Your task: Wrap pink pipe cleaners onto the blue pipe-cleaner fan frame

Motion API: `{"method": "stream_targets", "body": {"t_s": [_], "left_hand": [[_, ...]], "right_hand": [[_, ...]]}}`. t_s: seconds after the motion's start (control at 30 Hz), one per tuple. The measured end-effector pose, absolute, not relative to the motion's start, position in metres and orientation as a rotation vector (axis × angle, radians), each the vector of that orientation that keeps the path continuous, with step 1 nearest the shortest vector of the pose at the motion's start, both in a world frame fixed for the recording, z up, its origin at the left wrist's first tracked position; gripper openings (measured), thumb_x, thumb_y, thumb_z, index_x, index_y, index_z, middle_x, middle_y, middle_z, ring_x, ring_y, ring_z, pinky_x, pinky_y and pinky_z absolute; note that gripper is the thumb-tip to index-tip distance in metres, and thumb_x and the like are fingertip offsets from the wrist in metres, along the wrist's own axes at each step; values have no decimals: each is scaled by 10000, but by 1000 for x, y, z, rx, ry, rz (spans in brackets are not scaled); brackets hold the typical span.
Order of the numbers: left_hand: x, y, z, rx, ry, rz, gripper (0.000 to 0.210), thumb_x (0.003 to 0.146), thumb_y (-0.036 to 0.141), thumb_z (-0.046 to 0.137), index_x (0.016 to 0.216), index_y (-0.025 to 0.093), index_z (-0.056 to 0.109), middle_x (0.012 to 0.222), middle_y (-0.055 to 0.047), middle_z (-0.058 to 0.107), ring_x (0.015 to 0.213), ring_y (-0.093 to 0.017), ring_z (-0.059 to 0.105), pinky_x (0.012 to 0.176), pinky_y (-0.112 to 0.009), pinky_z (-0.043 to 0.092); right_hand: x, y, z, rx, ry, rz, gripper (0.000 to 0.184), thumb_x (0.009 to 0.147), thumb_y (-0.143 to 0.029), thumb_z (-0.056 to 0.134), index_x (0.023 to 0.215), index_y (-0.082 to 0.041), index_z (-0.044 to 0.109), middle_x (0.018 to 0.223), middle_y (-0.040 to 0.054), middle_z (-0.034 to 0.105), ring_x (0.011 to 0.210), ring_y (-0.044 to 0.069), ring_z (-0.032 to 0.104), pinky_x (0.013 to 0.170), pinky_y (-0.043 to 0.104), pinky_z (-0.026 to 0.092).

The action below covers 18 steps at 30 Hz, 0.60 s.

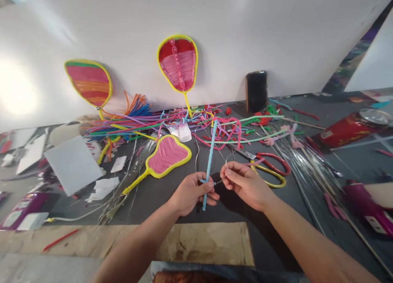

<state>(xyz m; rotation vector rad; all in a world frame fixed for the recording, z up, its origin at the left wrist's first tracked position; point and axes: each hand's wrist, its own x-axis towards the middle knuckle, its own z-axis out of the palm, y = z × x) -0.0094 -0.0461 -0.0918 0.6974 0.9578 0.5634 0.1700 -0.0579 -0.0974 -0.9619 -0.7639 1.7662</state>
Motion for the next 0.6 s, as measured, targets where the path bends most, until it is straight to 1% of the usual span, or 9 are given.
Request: {"method": "stream_targets", "body": {"t_s": [0.3,0.43,0.5,0.6], "left_hand": [[-2,-51,-94,629,1020,731,402,618,370,807,791,137,528,635,8,609,598,-146,666,504,-216,549],[0,-52,-93,618,1029,760,415,601,383,814,775,130,537,628,8,608,592,-140,661,495,-204,543],[-1,-52,-93,629,1045,740,431,587,395,820,770,128,536,621,5,610,586,-142,660,489,-208,545],[-2,-51,-94,653,1066,697,434,587,402,818,770,127,536,614,4,610,597,-154,669,489,-214,549]], "right_hand": [[162,-60,-106,-1047,-708,1816,244,664,-379,785,725,-181,656,667,-19,569,592,90,490,548,233,390],[162,-59,-109,-1035,-694,1819,223,659,-355,793,704,-179,665,660,-21,576,600,86,501,553,226,391],[163,-58,-109,-1020,-672,1829,207,678,-348,782,748,-180,683,689,-12,597,601,82,503,558,223,397],[164,-57,-107,-972,-558,1798,227,697,-357,765,840,-196,694,798,10,635,608,79,504,558,225,410]]}}
